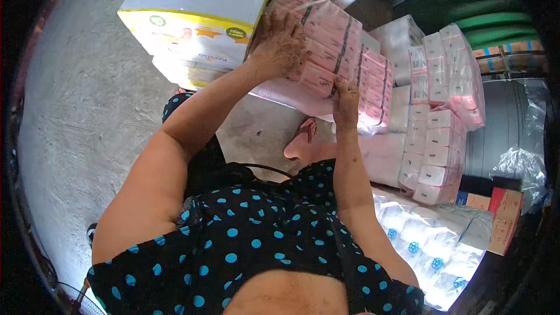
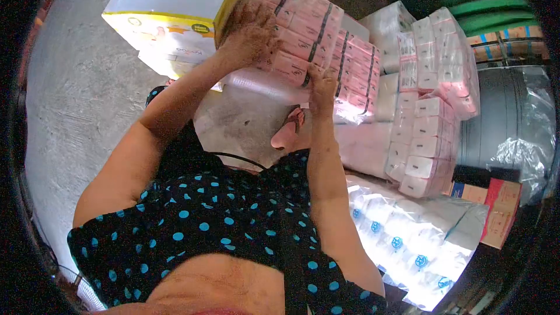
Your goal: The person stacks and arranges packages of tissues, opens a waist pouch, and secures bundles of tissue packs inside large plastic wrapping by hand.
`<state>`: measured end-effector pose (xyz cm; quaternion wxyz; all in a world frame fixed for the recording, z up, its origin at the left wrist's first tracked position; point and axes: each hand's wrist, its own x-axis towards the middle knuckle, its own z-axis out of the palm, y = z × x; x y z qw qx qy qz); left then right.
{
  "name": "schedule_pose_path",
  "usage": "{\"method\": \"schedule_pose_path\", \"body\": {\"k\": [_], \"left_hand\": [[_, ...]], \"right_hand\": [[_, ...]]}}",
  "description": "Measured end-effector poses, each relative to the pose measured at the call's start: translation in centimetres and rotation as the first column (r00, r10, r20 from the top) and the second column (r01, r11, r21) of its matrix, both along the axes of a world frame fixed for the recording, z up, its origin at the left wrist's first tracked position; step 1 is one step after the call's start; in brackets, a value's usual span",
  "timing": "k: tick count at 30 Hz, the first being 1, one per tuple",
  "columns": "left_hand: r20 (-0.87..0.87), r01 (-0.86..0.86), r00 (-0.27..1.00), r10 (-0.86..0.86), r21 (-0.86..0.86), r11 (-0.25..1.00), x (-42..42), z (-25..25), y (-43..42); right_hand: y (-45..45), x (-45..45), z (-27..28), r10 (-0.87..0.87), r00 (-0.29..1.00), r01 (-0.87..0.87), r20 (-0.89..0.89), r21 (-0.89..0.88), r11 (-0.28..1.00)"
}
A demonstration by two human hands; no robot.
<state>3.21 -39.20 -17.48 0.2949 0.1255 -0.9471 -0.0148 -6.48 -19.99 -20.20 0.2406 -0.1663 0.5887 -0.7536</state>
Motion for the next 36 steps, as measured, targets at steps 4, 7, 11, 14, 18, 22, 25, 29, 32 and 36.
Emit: {"method": "schedule_pose_path", "body": {"k": [4,7,11,14,18,22,25,29,32,36], "left_hand": [[-0.013,-0.018,1.0,0.018,0.008,1.0,-0.1,-0.2,-0.1],[-0.03,-0.006,1.0,0.006,0.01,1.0,-0.1,-0.5,0.1],[-0.038,-0.02,0.999,0.022,0.04,0.999,0.3,-0.3,0.6],[-0.02,-0.026,0.999,0.026,0.011,1.0,0.4,0.4,0.8],[-0.013,-0.034,0.999,0.034,-0.012,0.999,0.5,0.5,0.7],[-0.015,-0.021,1.0,0.021,-0.023,0.999,0.3,0.0,0.5],[-0.032,-0.01,0.999,0.008,-0.046,0.999,0.0,-0.9,0.0],[-0.047,-0.045,0.998,0.043,-0.044,0.998,0.2,-0.8,0.2],[-0.022,-0.029,0.999,0.028,-0.008,1.0,0.2,0.0,0.3],[-0.062,0.002,0.998,-0.002,0.012,1.0,-0.2,-1.4,-0.3]], "right_hand": [[0.0,-0.7,-0.4,0.003,1.0,-0.004,0.028,0.052,0.999],[-0.2,-0.4,-0.1,-0.013,0.999,0.013,0.031,-0.005,1.0],[-0.3,-1.2,0.0,0.045,0.999,-0.045,0.021,-0.026,0.999],[-0.4,-1.8,-1.3,0.036,0.999,-0.036,0.012,0.022,0.999],[-0.7,-1.8,-1.7,-0.063,0.996,0.072,-0.057,0.165,0.984],[-0.5,-0.2,-1.5,-0.135,0.934,0.251,-0.331,0.339,0.907],[1.0,1.1,-1.3,-0.083,0.784,0.457,-0.615,0.482,0.748],[4.3,2.9,1.2,0.02,0.766,0.286,-0.643,0.368,0.885],[9.6,1.2,5.0,0.17,0.62,0.502,-0.766,0.553,0.665],[17.4,-2.5,13.1,0.05,0.312,0.776,-0.949,0.285,0.563]]}}
